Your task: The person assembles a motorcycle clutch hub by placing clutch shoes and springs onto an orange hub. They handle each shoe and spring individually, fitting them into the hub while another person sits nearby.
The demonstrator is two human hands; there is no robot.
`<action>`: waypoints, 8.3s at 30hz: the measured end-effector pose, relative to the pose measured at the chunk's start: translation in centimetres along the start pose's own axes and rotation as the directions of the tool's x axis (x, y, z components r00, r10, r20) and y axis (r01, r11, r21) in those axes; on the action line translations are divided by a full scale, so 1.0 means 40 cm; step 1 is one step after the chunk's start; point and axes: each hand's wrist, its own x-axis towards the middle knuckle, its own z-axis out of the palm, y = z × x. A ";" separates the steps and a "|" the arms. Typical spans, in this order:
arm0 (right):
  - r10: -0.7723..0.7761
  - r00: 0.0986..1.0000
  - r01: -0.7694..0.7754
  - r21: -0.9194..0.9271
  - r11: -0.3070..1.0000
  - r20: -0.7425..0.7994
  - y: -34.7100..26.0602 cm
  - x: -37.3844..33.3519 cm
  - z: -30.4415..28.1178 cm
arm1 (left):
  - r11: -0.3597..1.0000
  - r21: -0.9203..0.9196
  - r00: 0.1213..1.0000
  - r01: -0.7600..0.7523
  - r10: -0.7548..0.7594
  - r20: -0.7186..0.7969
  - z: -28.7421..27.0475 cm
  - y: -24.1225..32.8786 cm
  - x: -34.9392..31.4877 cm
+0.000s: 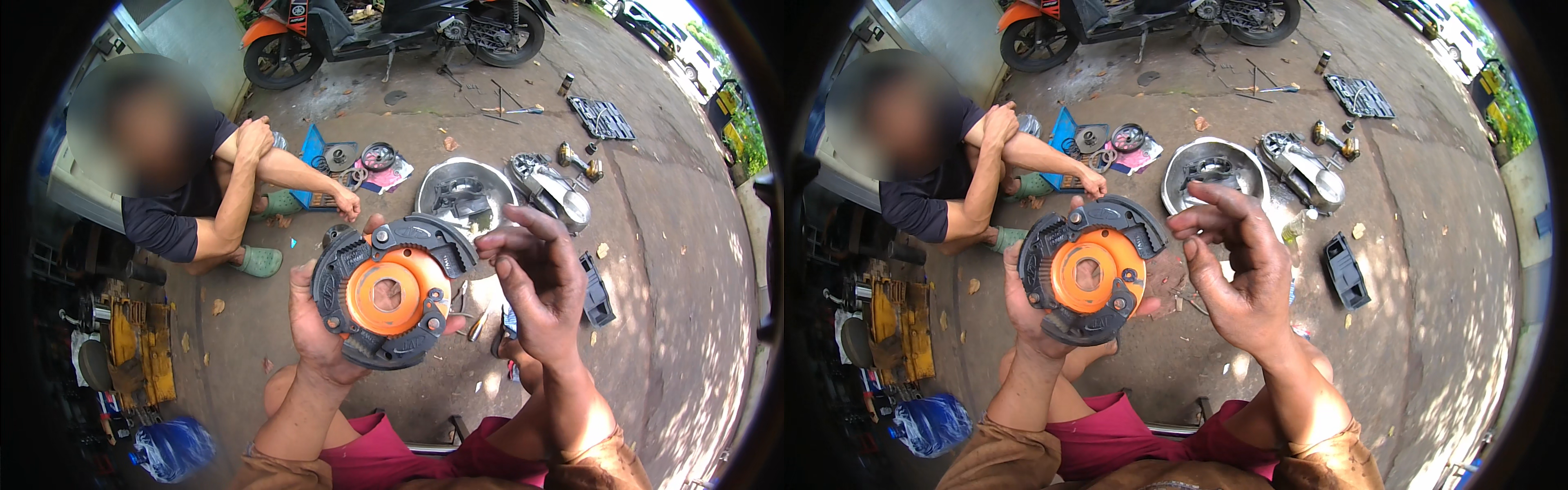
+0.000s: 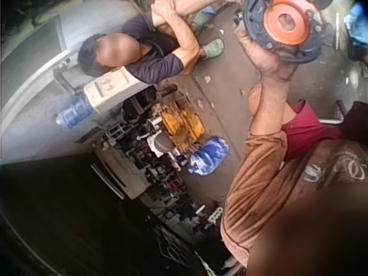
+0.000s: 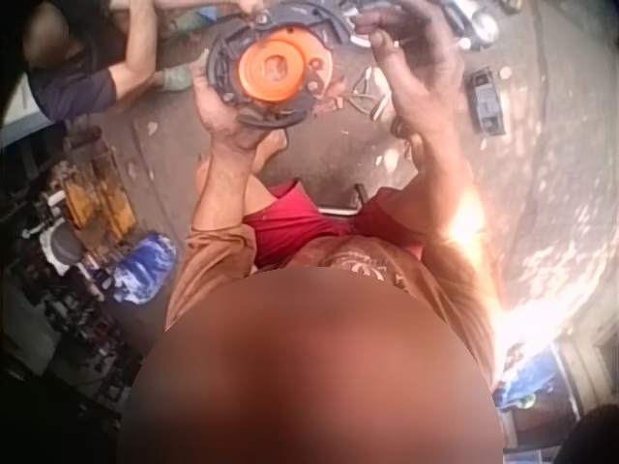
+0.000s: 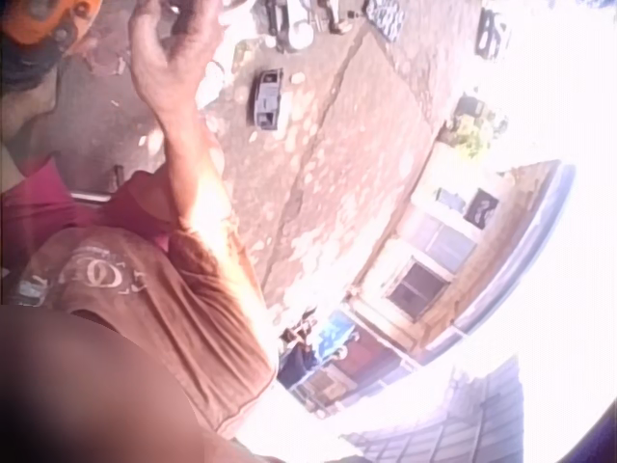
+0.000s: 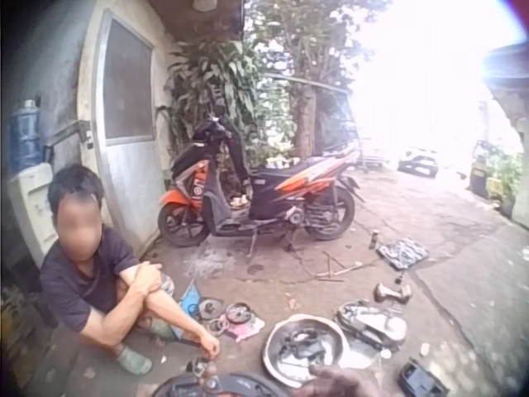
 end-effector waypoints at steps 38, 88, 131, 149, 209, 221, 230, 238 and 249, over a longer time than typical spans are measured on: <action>-0.169 0.985 0.171 -0.107 0.979 0.033 0.038 -0.107 0.117 | 0.977 0.141 0.985 -0.162 0.150 0.090 -0.024 0.009 -0.001; 0.046 0.966 -0.143 -0.373 0.917 -0.256 -0.077 -0.110 -0.021 | 0.936 0.329 0.948 0.125 -0.211 0.240 -0.057 -0.091 -0.086; 0.385 0.917 -0.398 -0.234 0.887 -0.104 0.113 -0.229 -0.312 | 0.988 -0.113 0.991 0.102 -0.092 0.092 0.124 -0.140 -0.108; -0.487 0.872 0.486 -0.182 0.855 0.043 -0.389 -0.306 0.050 | 0.887 -0.294 0.907 0.356 -0.253 0.336 0.189 -0.222 -0.331; -0.125 0.990 0.115 -0.127 0.985 -0.071 -0.139 -0.117 -0.071 | 0.992 -0.098 0.946 0.083 -0.047 0.321 0.005 -0.013 -0.069; 0.606 0.541 -0.822 -0.519 0.234 -0.584 0.973 -0.659 -0.616 | 0.989 0.050 0.985 -0.138 0.142 -0.101 -0.119 0.075 -0.007; 0.695 0.426 -0.832 -0.552 0.051 -0.579 1.060 -0.762 -0.585 | 0.989 0.054 0.986 -0.140 0.144 -0.082 -0.111 0.066 0.026; 0.246 0.966 -0.232 -0.705 0.670 -0.084 0.532 -0.207 -0.287 | 0.991 -0.008 0.989 -0.137 0.136 -0.053 -0.104 0.045 0.031; -0.364 0.920 0.371 -0.027 0.928 0.143 -0.346 0.173 0.182 | 0.980 0.065 0.981 -0.190 0.187 0.052 -0.105 0.033 0.034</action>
